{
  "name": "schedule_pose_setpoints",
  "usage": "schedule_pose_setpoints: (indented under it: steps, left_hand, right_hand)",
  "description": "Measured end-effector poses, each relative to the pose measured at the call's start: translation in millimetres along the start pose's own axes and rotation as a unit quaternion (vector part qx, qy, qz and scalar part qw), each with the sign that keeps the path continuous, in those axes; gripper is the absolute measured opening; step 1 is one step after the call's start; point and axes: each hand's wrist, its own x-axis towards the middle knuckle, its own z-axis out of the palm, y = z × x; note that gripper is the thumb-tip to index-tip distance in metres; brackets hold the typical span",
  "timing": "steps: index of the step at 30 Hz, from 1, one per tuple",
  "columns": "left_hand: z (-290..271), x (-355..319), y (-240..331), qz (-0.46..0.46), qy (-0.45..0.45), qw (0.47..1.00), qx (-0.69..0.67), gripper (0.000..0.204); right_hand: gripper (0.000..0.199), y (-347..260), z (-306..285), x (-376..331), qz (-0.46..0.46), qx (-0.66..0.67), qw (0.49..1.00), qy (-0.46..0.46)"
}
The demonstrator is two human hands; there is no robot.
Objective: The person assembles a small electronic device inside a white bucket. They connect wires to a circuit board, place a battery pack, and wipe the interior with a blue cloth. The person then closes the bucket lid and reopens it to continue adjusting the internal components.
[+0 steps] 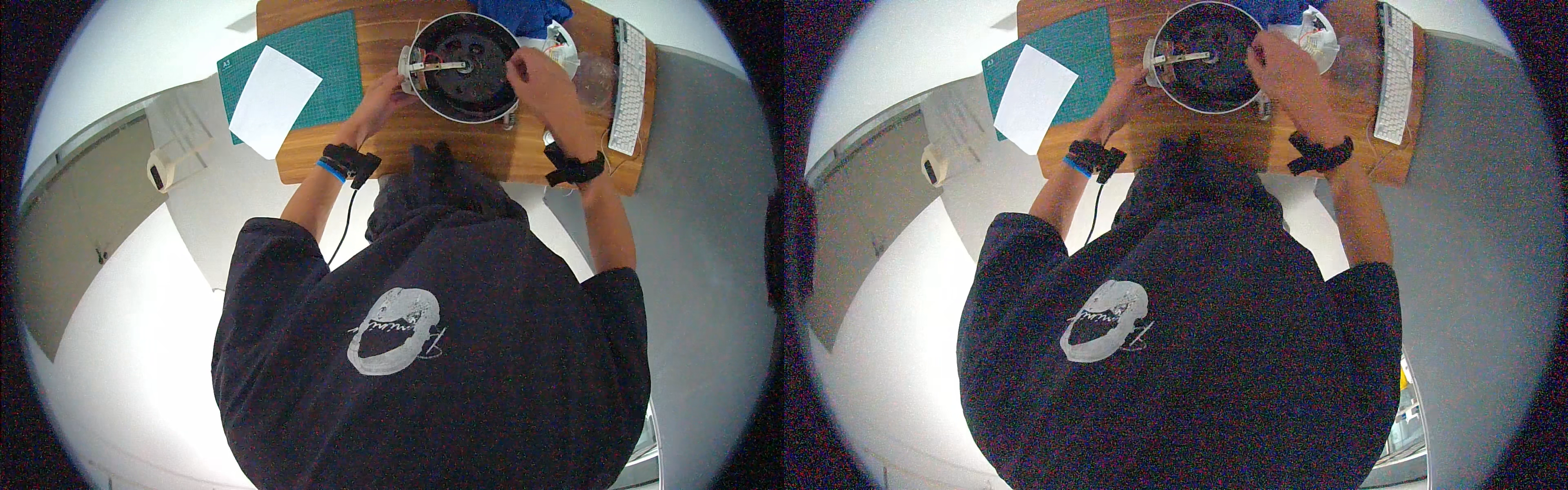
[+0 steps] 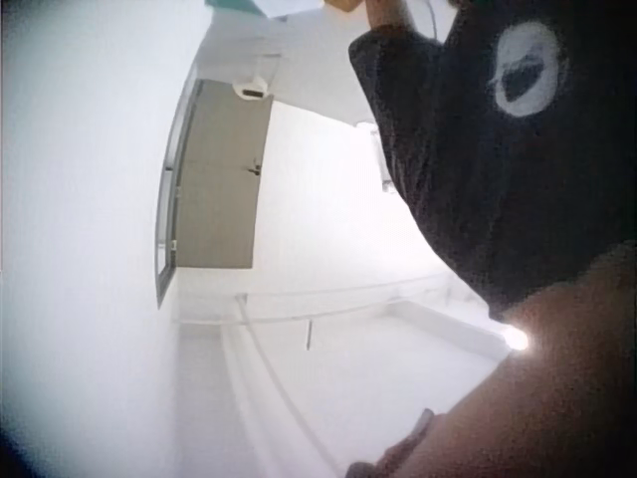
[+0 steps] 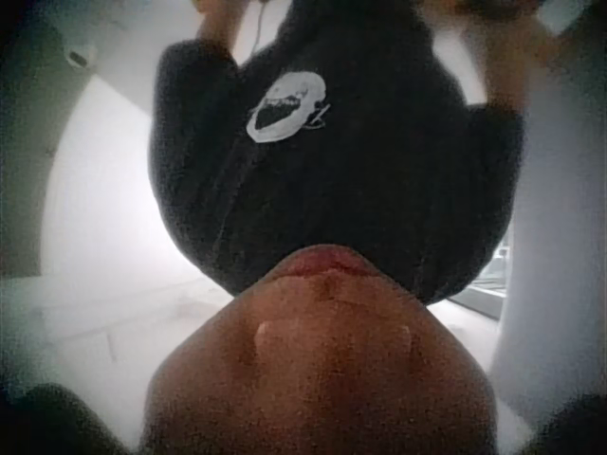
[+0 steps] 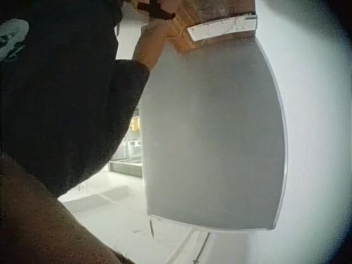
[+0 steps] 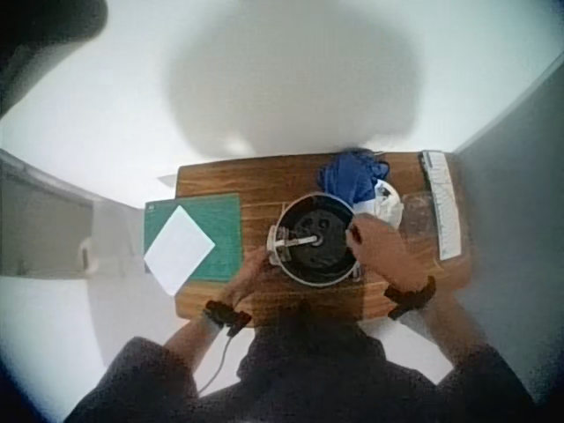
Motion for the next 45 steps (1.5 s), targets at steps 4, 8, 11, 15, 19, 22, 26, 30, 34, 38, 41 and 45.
schedule_pose_setpoints:
  steps: [4,8,11,15,19,22,26,30,34,38,41,45]
  left_hand:
    - [-10,3,-8,-0.003,0.004,1.000,-0.015,0.037]
    - [3,-1,1,-0.003,0.018,1.000,-0.022,0.038]
    - [9,-7,8,-0.003,0.030,0.999,-0.027,0.037]
    - [3,-4,1,0.003,0.015,1.000,-0.025,0.042]
    - [2,-7,6,0.003,0.014,1.000,-0.007,0.041]
    - [4,-10,7,0.003,0.009,1.000,-0.012,0.041]
    - [4,-9,6,-0.001,0.021,1.000,0.009,0.039]
    - [3,-9,5,0.006,0.028,1.000,-0.006,0.037]
    - [-3,-5,-2,0.034,0.027,0.999,0.004,0.040]
    - [-1,-8,2,0.038,0.047,0.996,0.060,0.042]
    - [-4,-7,1,0.046,0.034,0.995,0.076,0.042]
    - [-2,-7,2,0.043,0.047,0.993,0.096,0.041]
  right_hand:
    - [0.024,-35,16,20,-0.020,0.019,0.999,-0.035]
    - [0.021,-43,69,26,-0.085,0.041,0.986,-0.137]
    - [0.026,-58,90,30,-0.086,0.036,0.984,-0.149]
    - [0.026,-64,102,35,-0.035,-0.039,0.980,-0.190]
    - [0.027,-73,105,39,0.035,-0.020,0.974,-0.224]
    - [0.027,-77,108,36,0.042,0.000,0.981,-0.189]
    - [0.029,-79,112,37,0.053,-0.033,0.982,-0.177]
    - [0.030,-80,110,40,0.050,-0.026,0.984,-0.170]
    - [0.030,-77,111,40,0.051,-0.005,0.983,-0.174]
    - [0.030,-86,104,46,0.119,0.033,0.963,-0.237]
    - [0.030,-77,110,47,0.104,0.037,0.966,-0.233]
    - [0.029,-74,116,45,0.079,0.043,0.976,-0.200]
